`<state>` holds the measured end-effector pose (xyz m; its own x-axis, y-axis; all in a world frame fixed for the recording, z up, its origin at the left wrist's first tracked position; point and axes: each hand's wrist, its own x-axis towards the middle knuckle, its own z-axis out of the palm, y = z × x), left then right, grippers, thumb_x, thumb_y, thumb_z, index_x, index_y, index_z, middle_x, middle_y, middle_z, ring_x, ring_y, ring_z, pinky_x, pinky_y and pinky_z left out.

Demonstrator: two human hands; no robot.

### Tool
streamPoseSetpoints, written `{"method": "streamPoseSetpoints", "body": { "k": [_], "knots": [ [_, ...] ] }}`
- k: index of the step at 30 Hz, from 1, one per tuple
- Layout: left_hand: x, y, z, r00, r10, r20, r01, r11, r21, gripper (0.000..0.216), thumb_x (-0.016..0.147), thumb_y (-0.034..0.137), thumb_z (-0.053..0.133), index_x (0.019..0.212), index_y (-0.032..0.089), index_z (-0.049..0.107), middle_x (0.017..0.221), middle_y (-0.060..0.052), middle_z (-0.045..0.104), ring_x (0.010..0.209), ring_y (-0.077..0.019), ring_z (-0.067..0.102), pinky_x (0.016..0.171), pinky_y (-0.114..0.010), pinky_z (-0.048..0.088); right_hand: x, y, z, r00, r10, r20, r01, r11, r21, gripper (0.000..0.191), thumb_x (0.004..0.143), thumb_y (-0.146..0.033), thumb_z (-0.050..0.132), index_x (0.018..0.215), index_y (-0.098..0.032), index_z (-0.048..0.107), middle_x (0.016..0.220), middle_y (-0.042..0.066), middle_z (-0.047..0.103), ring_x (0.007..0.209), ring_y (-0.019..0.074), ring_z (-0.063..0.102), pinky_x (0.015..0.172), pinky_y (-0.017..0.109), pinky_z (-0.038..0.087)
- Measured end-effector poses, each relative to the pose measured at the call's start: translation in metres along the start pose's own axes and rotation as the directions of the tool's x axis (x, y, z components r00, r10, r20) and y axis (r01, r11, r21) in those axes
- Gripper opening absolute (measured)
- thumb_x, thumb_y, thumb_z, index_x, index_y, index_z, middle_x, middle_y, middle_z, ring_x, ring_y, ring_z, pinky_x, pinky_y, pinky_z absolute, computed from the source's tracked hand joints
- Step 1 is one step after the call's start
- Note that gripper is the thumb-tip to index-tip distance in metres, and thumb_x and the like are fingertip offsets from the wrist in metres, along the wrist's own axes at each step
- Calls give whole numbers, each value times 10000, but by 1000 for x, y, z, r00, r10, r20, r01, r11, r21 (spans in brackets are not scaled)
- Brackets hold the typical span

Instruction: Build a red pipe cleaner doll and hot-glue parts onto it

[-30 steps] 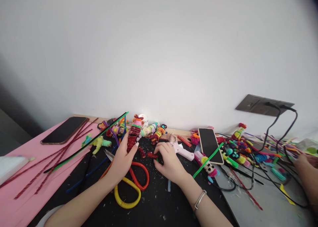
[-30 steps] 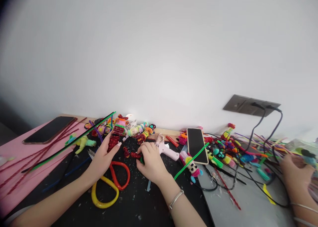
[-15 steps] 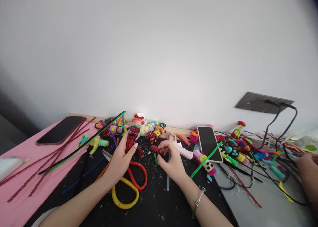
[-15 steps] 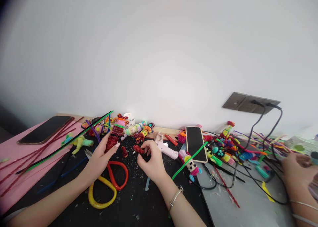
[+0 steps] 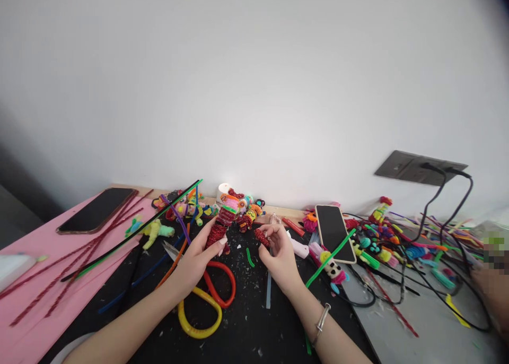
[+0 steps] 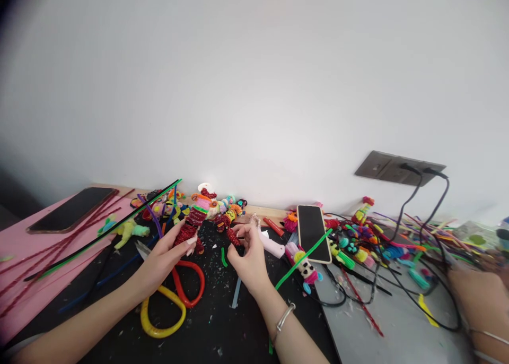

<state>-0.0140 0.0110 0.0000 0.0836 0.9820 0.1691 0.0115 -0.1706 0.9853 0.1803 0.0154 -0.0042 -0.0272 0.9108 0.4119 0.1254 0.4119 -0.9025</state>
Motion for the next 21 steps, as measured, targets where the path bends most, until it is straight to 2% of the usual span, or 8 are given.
{"method": "streamPoseSetpoints", "body": {
  "k": [4, 14, 21],
  "knots": [
    [-1, -1, 1, 995, -59, 83, 70, 987, -143, 492, 870, 343, 534, 1338, 227, 437, 807, -3, 550, 696, -159, 495, 717, -303, 451, 0, 1, 0, 1000, -10, -30, 10, 1000, -23, 233, 680, -122, 512, 831, -237, 378, 938, 34, 549, 917, 161, 574, 788, 305, 477],
    [-2, -4, 1, 988, -85, 128, 114, 966, -234, 505, 852, 348, 580, 1331, 247, 454, 807, -4, 537, 698, -153, 474, 706, -303, 422, 0, 4, -1, 999, -6, -31, 4, 999, -40, 234, 687, -110, 515, 854, -233, 406, 833, -17, 449, 747, 132, 491, 678, 260, 431],
    [-4, 0, 2, 983, -122, 139, 156, 950, -271, 498, 838, 342, 604, 1311, 248, 480, 796, 1, 541, 704, -145, 468, 712, -287, 411, 0, 7, -1, 999, 48, -23, -49, 997, -51, 254, 706, -92, 548, 911, -219, 469, 801, -23, 465, 638, 109, 441, 583, 238, 375]
  ]
}}
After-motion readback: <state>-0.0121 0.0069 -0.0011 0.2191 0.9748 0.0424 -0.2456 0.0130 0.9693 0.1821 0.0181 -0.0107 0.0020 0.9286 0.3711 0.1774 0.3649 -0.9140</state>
